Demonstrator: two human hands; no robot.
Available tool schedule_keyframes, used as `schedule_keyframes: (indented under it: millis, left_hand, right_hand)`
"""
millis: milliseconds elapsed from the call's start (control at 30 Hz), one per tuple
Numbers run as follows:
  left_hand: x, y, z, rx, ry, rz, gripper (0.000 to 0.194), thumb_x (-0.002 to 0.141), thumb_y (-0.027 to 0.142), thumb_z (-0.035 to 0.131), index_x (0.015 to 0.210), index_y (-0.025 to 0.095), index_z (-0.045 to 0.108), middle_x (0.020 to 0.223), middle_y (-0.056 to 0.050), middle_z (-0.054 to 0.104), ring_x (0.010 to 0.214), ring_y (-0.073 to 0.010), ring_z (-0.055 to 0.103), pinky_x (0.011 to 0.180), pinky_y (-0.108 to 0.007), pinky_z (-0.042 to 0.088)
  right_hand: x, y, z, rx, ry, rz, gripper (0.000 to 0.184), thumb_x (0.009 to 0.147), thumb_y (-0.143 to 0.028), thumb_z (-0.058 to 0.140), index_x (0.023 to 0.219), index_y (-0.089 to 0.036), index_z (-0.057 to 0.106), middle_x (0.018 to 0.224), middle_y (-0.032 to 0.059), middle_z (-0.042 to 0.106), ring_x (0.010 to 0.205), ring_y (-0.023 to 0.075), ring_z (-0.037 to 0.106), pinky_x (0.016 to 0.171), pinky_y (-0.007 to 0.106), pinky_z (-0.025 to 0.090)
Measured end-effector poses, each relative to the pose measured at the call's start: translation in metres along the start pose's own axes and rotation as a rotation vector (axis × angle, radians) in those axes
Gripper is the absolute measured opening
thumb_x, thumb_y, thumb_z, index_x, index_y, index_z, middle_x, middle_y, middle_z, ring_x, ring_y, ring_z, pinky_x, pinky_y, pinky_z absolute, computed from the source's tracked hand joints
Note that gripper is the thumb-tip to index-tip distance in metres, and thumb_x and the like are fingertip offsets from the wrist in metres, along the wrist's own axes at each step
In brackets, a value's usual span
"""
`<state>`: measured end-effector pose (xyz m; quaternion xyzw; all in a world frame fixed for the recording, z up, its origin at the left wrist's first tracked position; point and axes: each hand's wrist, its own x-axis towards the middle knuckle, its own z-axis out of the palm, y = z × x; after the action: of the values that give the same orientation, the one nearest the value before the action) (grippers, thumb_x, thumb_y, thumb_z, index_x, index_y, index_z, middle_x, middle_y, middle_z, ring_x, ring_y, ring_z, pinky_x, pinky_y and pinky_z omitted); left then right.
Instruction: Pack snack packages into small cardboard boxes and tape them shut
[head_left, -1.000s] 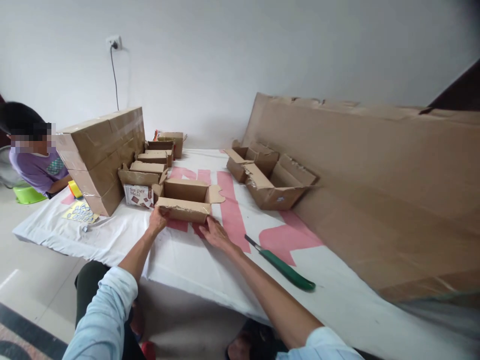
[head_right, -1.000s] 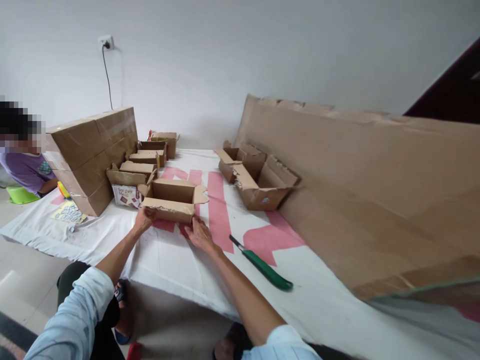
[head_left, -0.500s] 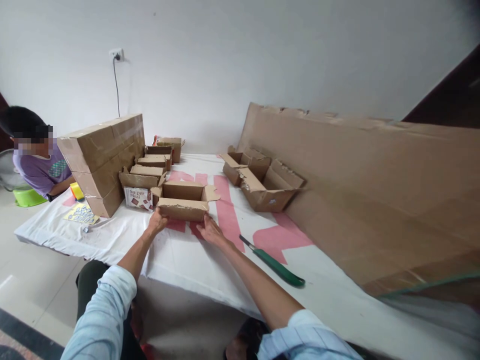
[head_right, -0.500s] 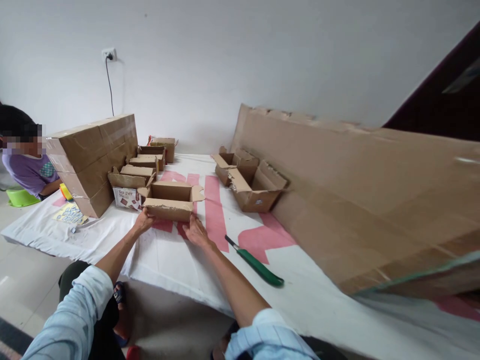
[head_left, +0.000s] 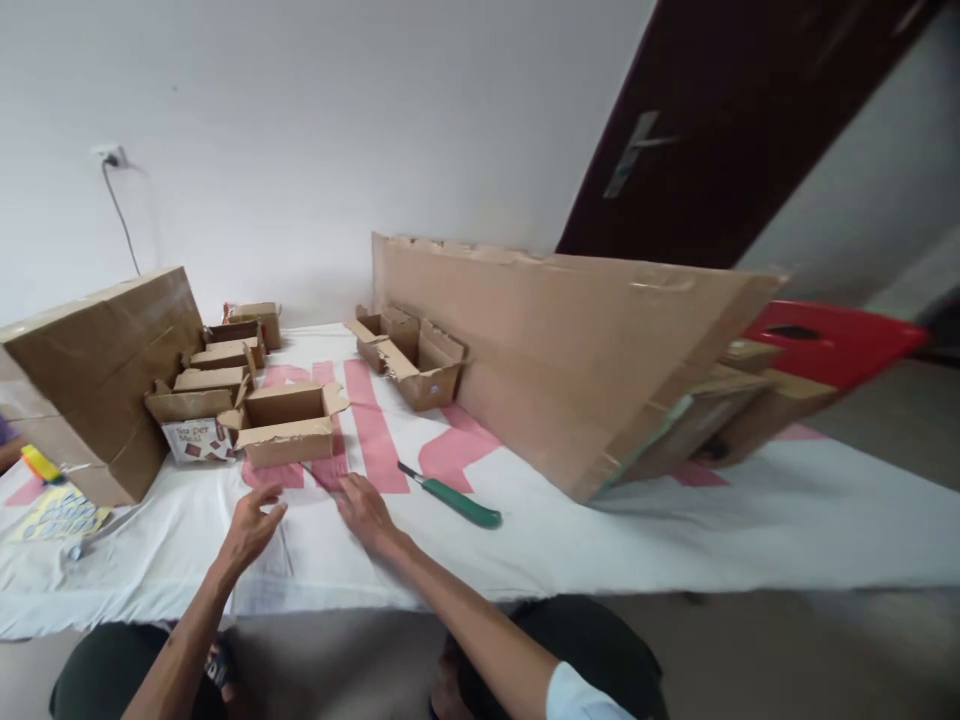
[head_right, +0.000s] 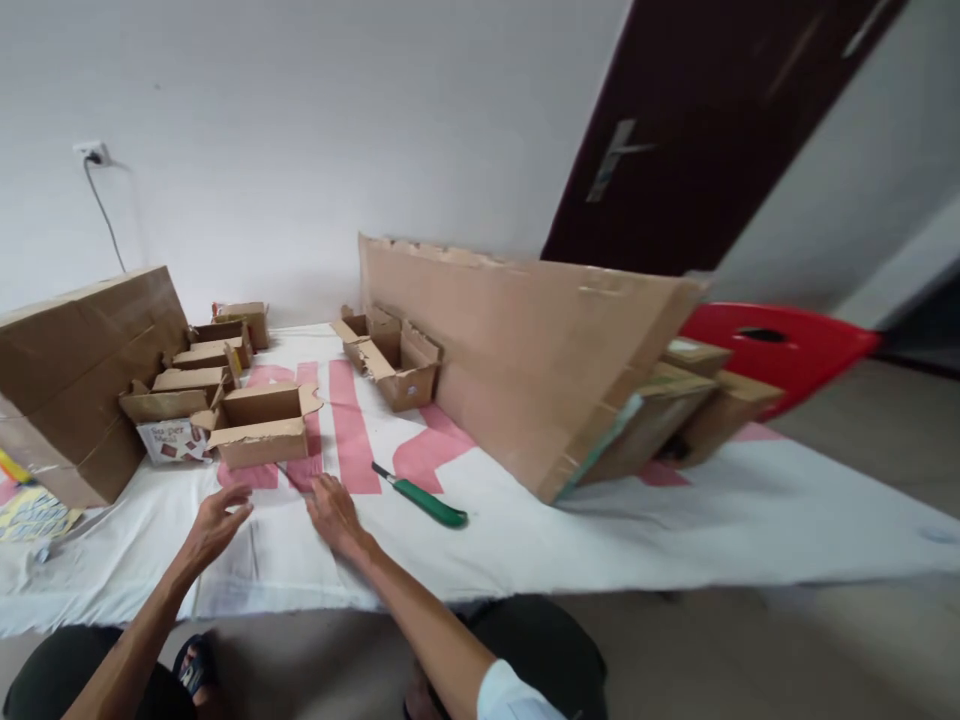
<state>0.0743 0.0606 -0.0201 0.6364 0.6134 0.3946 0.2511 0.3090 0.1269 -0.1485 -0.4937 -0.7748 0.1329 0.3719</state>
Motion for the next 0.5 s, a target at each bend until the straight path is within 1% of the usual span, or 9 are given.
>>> schedule_keyframes:
  millis: [100,167,233,267,300,333,400,467,500]
  left_hand:
    - [-0.034,0.066,-0.011,-0.133,-0.251,0.225,0.027,0.093,0.047,0.068,0.096,0.025,0.082,0.104,-0.012,0.083,0.100,-0.0301,0.077,0.085,-0.043,0.062]
    - [-0.058,0.109,-0.016,-0.202,-0.361,0.326,0.030,0.099,0.049,0.067,0.087,0.025,0.079,0.091,-0.010,0.081,0.087,-0.0271,0.075,0.084,-0.042,0.060]
    - [-0.083,0.135,-0.010,-0.211,-0.419,0.389,0.033,0.105,0.047,0.062,0.082,0.025,0.073,0.082,-0.008,0.077,0.078,-0.0240,0.072,0.078,-0.039,0.058]
    - [-0.096,0.139,-0.001,-0.142,-0.432,0.431,0.032,0.106,0.044,0.061,0.083,0.025,0.071,0.081,-0.008,0.075,0.077,-0.0235,0.071,0.078,-0.039,0.056]
    - [-0.109,0.136,0.010,-0.025,-0.446,0.484,0.029,0.106,0.042,0.060,0.085,0.025,0.070,0.082,-0.008,0.075,0.079,-0.0240,0.070,0.078,-0.039,0.055]
    - [-0.121,0.128,0.023,0.113,-0.495,0.562,0.028,0.106,0.039,0.059,0.084,0.025,0.068,0.082,-0.009,0.074,0.079,-0.0245,0.069,0.077,-0.039,0.054]
    - [-0.139,0.101,0.049,0.322,-0.680,0.695,0.031,0.102,0.036,0.065,0.073,0.024,0.063,0.075,-0.008,0.072,0.068,-0.0223,0.066,0.070,-0.037,0.051]
    - [-0.145,0.072,0.065,0.407,-0.895,0.704,0.031,0.099,0.034,0.071,0.071,0.025,0.062,0.068,-0.003,0.069,0.062,-0.0203,0.064,0.064,-0.034,0.049]
    - [-0.144,0.061,0.068,0.406,-0.958,0.669,0.024,0.095,0.034,0.076,0.075,0.025,0.066,0.070,-0.003,0.071,0.063,-0.0203,0.066,0.064,-0.032,0.049]
  right_hand:
    - [-0.009,-0.002,0.001,0.007,0.037,-0.043,0.033,0.093,-0.010,0.058,0.121,-0.020,0.073,0.123,0.0129,0.075,0.117,0.0293,0.066,0.106,0.045,0.055]
    - [-0.011,-0.003,0.001,0.016,0.058,-0.059,0.032,0.093,-0.009,0.058,0.119,-0.021,0.072,0.122,0.0120,0.074,0.116,0.0291,0.065,0.105,0.045,0.054]
    - [-0.013,-0.005,-0.001,0.027,0.072,-0.072,0.030,0.093,-0.009,0.058,0.115,-0.022,0.073,0.119,0.0108,0.073,0.113,0.0284,0.064,0.104,0.045,0.054]
    - [-0.014,-0.006,-0.002,0.035,0.074,-0.081,0.028,0.094,-0.009,0.058,0.113,-0.022,0.073,0.118,0.0105,0.073,0.111,0.0281,0.064,0.103,0.045,0.054]
    - [-0.015,-0.006,-0.003,0.049,0.073,-0.087,0.027,0.094,-0.009,0.058,0.111,-0.022,0.073,0.116,0.0104,0.074,0.110,0.0279,0.064,0.103,0.044,0.054]
    - [-0.015,-0.007,-0.004,0.067,0.069,-0.090,0.025,0.095,-0.009,0.057,0.109,-0.022,0.074,0.115,0.0105,0.074,0.108,0.0279,0.064,0.102,0.044,0.054]
    - [-0.016,-0.006,-0.008,0.105,0.058,-0.086,0.023,0.094,-0.010,0.058,0.104,-0.022,0.075,0.111,0.0105,0.075,0.106,0.0279,0.065,0.101,0.044,0.055]
    - [-0.014,-0.006,-0.014,0.135,0.054,-0.069,0.023,0.093,-0.010,0.059,0.101,-0.022,0.076,0.109,0.0102,0.076,0.105,0.0277,0.067,0.101,0.045,0.056]
    - [-0.012,-0.008,-0.018,0.144,0.054,-0.060,0.023,0.092,-0.010,0.059,0.101,-0.022,0.076,0.109,0.0102,0.077,0.105,0.0276,0.067,0.101,0.045,0.056]
